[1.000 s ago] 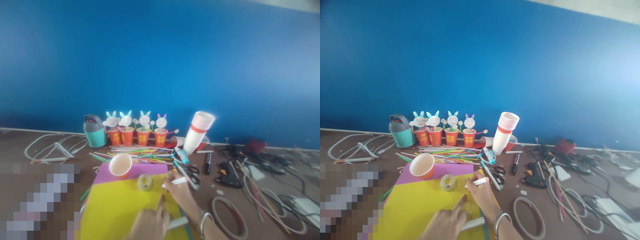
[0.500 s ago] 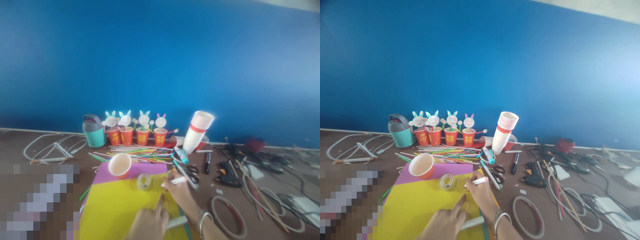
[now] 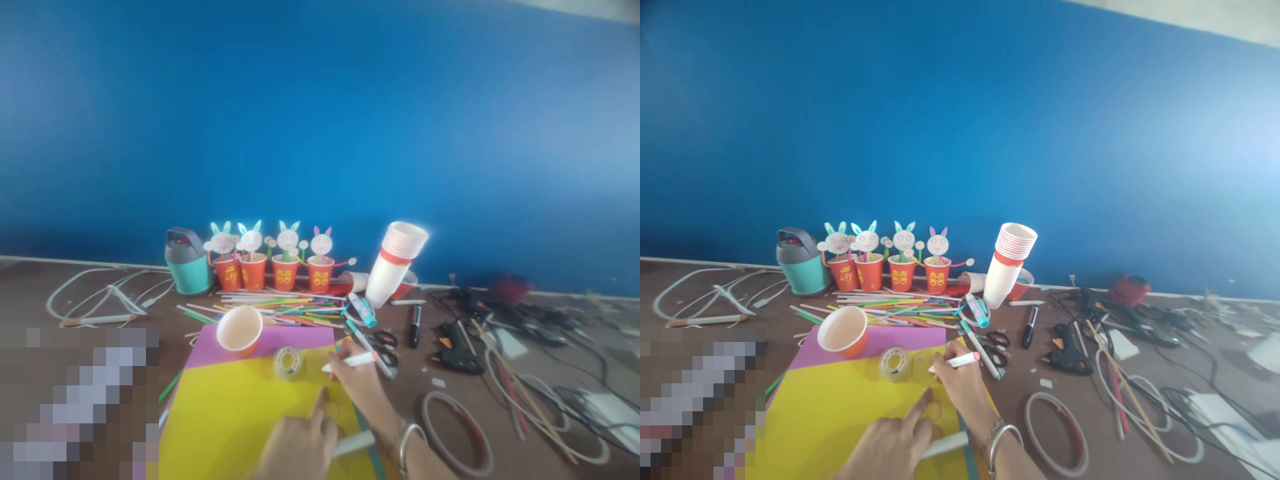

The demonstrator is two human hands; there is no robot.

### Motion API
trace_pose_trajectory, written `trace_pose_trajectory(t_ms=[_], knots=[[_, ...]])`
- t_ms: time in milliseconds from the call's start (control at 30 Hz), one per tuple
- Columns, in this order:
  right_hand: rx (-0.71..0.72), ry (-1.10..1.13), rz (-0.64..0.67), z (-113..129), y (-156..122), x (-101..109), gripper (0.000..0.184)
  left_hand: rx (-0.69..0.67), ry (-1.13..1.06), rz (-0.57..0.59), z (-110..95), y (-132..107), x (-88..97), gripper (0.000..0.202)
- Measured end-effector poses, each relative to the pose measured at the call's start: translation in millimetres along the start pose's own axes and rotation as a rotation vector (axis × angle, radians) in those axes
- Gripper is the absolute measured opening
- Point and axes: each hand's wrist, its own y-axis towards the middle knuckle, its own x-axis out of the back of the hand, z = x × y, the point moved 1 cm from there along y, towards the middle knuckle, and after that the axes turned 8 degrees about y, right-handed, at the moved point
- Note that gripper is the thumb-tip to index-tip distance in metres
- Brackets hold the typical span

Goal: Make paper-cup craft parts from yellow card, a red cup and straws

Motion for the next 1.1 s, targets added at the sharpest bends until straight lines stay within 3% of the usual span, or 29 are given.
trace_pose_trajectory(t_ms=[167, 467, 1100], knots=[[0.014, -0.023, -0.087, 5.5, -1.7, 4.4, 0.024, -0.002, -0.009, -0.014, -0.1, 1.0, -1.6, 0.035], [0.001, -0.053, 0.048, 1.6, -1.1, 1.1, 0.023, 0.006, 0.01, 0.011, 0.0, 0.4, -1.3, 0.036], [-0.005, -0.073, 0.044, 1.0, -1.0, -0.3, 0.02, 0.008, -0.006, 0.006, -1.0, 0.8, -0.9, 0.036]])
